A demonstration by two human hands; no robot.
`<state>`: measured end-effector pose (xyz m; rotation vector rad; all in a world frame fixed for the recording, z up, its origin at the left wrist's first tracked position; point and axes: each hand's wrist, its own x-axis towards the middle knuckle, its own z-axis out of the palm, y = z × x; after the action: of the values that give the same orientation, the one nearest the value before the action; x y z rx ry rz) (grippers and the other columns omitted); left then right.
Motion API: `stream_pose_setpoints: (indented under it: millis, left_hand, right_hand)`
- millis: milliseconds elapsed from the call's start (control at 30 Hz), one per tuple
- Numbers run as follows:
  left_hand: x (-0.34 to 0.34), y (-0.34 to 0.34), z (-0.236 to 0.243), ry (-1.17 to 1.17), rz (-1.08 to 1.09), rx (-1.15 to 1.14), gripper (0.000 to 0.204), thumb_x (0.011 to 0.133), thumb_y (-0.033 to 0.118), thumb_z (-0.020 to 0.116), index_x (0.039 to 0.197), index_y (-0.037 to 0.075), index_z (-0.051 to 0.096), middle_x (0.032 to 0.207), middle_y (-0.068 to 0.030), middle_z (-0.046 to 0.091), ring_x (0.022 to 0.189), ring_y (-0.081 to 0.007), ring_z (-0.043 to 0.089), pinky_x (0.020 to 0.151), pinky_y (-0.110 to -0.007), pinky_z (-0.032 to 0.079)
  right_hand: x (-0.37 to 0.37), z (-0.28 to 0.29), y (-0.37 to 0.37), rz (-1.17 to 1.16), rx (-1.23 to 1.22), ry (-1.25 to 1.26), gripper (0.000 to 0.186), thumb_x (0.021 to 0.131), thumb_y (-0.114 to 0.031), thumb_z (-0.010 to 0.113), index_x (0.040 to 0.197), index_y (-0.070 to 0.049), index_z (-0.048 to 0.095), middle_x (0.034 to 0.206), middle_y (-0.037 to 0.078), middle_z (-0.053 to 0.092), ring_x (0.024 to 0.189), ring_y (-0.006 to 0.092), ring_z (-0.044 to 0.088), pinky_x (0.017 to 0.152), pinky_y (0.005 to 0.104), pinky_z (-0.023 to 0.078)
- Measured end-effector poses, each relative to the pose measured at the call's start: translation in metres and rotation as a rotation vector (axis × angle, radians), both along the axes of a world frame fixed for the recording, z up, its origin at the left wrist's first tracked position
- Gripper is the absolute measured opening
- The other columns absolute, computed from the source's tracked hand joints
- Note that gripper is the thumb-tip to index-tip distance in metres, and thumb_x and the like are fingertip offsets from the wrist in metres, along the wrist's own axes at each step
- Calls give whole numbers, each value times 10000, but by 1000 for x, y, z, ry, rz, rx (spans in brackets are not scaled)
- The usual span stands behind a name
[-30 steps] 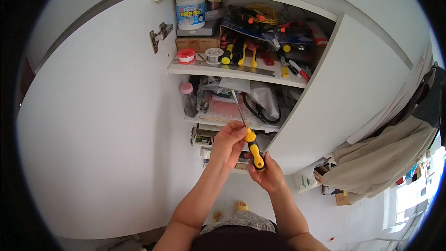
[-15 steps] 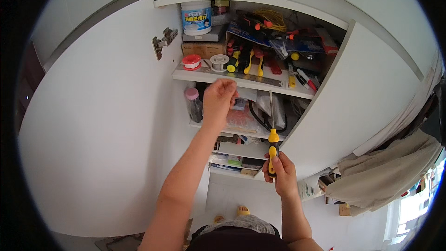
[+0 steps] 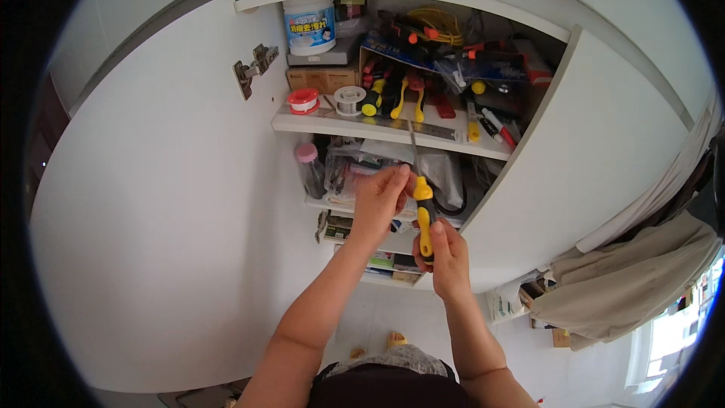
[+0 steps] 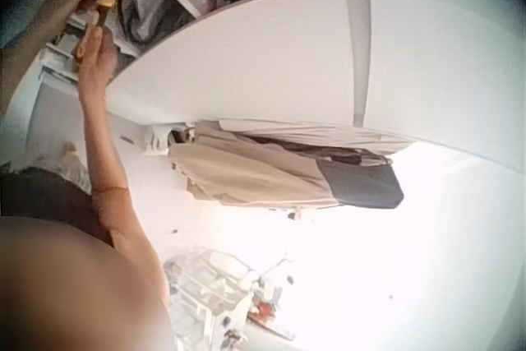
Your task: The person disassembles a small white fan, removes the front grille and blades, retrieves two screwdrivers from a cabinet, and reassembles the fan by screwing the grille back on.
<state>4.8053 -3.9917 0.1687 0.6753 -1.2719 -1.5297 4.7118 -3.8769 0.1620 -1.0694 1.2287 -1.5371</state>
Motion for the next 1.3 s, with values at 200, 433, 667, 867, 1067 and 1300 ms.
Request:
stream_pose_setpoints:
  millis: [200, 433, 667, 867, 1067, 1300]
  left_hand:
    - [11, -22, 13, 1, 247, -88, 238, 888, 267, 564, 857, 38, 617, 667, 4, 560, 534, -44, 424, 469, -210, 321]
    - [19, -91, 45, -873, 722, -923, 278, 748, 217, 674, 871, -15, 585, 756, -163, 615, 691, -293, 596, 609, -368, 469]
    - [5, -103, 65, -1137, 671, -852, 305, 703, 237, 713, 815, -19, 591, 813, -183, 622, 748, -329, 616, 629, -411, 492]
    - [20, -78, 76, -1128, 749, -732, 312, 682, 261, 710, 718, -22, 585, 768, -172, 620, 668, -323, 611, 604, -397, 492]
    - [51, -28, 41, -567, 546, -271, 210, 749, 129, 677, 740, -5, 515, 734, -133, 612, 572, -235, 597, 563, -329, 505]
    - [62, -10, -37, 344, 139, 140, 152, 788, -14, 632, 830, 31, 493, 802, -104, 602, 709, -213, 628, 693, -344, 542]
  right_hand:
    - [7, -20, 1, -22, 6, 124, 364, 969, -320, 372, 1019, 10, 517, 644, 31, 505, 466, 69, 401, 439, 203, 331]
    - [13, -23, 20, -72, 4, 67, 330, 966, -277, 383, 995, 22, 518, 633, 39, 508, 465, 73, 404, 440, 206, 338]
    - [8, -29, 34, -97, 58, 112, 304, 966, -246, 378, 991, 22, 520, 637, 38, 518, 468, 72, 413, 434, 205, 333]
    - [11, -28, 46, -106, 50, 43, 268, 948, -219, 439, 937, 29, 538, 625, 39, 533, 481, 66, 449, 442, 209, 377]
    - [12, -34, 49, -89, 87, -52, 305, 959, -278, 417, 933, 7, 524, 635, 38, 531, 470, 70, 430, 431, 205, 345]
    - [21, -38, 46, -96, 109, -72, 408, 958, -367, 383, 985, 11, 533, 612, 23, 498, 460, 64, 392, 428, 204, 291]
